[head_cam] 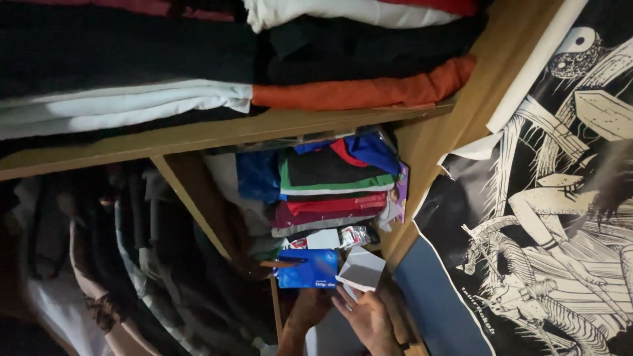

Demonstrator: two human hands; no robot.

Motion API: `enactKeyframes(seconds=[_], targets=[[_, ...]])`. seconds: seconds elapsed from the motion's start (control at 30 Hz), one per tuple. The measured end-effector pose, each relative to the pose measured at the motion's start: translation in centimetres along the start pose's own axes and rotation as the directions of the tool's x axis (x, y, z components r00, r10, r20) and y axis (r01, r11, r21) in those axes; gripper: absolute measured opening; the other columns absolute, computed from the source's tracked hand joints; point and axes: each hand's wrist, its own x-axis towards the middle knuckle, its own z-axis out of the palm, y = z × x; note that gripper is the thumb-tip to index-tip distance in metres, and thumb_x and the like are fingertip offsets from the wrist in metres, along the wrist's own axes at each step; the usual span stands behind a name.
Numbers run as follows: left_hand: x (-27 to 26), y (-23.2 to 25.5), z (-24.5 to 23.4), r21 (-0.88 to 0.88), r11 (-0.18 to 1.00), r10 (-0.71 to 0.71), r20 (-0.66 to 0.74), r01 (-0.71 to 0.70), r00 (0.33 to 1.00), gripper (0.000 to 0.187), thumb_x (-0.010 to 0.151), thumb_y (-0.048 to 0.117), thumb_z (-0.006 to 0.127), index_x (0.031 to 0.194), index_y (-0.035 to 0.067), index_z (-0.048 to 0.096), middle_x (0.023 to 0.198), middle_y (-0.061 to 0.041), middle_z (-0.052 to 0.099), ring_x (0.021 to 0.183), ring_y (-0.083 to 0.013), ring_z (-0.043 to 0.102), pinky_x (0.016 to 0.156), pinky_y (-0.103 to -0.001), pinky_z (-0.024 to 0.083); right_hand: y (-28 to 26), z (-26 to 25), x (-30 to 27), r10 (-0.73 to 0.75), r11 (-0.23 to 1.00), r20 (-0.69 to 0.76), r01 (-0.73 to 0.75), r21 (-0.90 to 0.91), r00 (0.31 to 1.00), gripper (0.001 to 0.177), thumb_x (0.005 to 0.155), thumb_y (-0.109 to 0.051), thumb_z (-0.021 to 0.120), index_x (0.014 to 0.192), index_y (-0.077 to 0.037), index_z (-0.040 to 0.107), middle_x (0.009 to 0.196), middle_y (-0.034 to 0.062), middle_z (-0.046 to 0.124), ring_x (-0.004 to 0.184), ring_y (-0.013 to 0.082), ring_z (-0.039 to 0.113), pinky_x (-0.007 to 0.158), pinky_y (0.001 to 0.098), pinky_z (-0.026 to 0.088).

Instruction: The person opens a drawer in a wooden wardrobe and handles several small packaged clothing items. They pick up, inspect, and place back multiple folded garments in plastic packaging, including t-shirts and socks, while rearranging them within the drawer.

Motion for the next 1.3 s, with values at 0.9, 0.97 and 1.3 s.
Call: enactKeyframes(seconds=[0.9,0.97,1.3], targets=[[0.0,10.7,-5.2,-0.813,0.108,-0.948,0.089,0.573,0.305,0.063,0.097,0.035,0.056,0.156,0.016,0.045,0.142,-0.016,0.062,0.128,-0.0318,0.06,0.109,-0.046,0.049,-0.6,-2.3,-1.8,-0.227,0.932,-0.418,0.071,-0.356,0.88,0.029,0.09,-0.023,0.065,0.115,-0.009,0.061,0.106,0.017,0.069,0.104,0.029,0.064,0.104,0.0692,0.051],[0.3,11.3,-5.3,-0.83,0.11,-0.942,0.089,0.546,0.325,0.058,0.101,0.028,0.052,0.156,0.013,0.043,0.147,-0.016,0.061,0.131,-0.0339,0.06,0.111,-0.049,0.048,-0.9,-1.7,-2.1,-0.29,0.885,-0.437,0.064,-0.462,0.851,0.016,0.094,-0.023,0.064,0.099,-0.017,0.051,0.075,0.002,0.028,0.065,0.0154,0.034,0.092,0.0577,0.055],[-2.0,11.7,-4.6,-0.783,0.072,-0.953,0.129,0.618,0.274,0.063,0.096,0.038,0.058,0.154,0.016,0.049,0.142,-0.016,0.065,0.127,-0.033,0.063,0.096,-0.048,0.056,-2.0,1.5,-4.9,-0.291,0.888,-0.23,0.172,-0.427,0.929,0.03,0.085,-0.021,0.062,0.11,-0.004,0.065,0.099,0.0258,0.071,0.085,0.0404,0.067,0.066,0.0537,0.052]])
